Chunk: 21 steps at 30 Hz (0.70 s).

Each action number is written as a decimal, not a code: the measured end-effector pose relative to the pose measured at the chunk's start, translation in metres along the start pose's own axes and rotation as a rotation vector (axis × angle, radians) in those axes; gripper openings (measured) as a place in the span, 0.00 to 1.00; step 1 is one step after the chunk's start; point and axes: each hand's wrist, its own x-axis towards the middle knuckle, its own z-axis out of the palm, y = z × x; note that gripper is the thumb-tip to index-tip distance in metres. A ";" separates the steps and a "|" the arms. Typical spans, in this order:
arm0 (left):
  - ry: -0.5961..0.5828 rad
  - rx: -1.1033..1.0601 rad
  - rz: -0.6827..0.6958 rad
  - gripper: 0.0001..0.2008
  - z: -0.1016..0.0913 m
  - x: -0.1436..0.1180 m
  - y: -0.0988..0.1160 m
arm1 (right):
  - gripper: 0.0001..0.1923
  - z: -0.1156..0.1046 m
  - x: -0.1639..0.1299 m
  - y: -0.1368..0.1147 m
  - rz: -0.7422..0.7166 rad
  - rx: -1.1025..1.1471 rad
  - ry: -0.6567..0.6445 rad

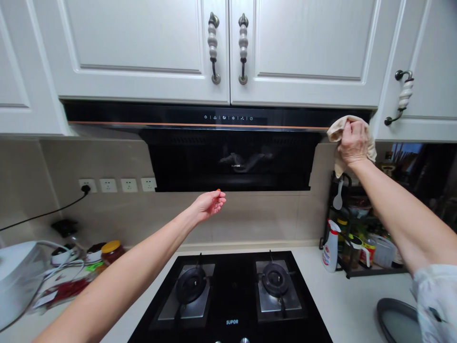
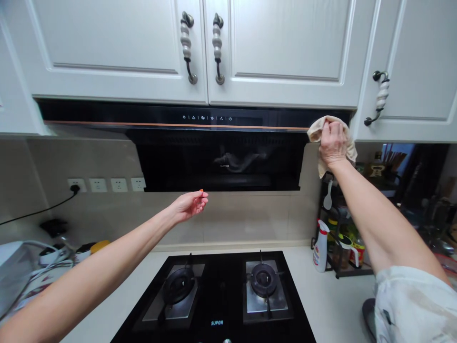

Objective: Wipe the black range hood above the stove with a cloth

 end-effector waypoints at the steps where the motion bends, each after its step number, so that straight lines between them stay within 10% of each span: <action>1: -0.002 -0.001 -0.002 0.16 0.000 0.000 -0.001 | 0.49 0.003 -0.001 0.005 0.036 0.005 0.038; 8: -0.028 -0.026 -0.013 0.16 -0.004 -0.002 -0.008 | 0.45 -0.003 -0.013 -0.034 0.034 -0.021 0.290; 21: -0.045 -0.083 -0.020 0.13 -0.031 -0.017 -0.028 | 0.24 -0.061 -0.005 -0.245 -0.348 0.121 0.125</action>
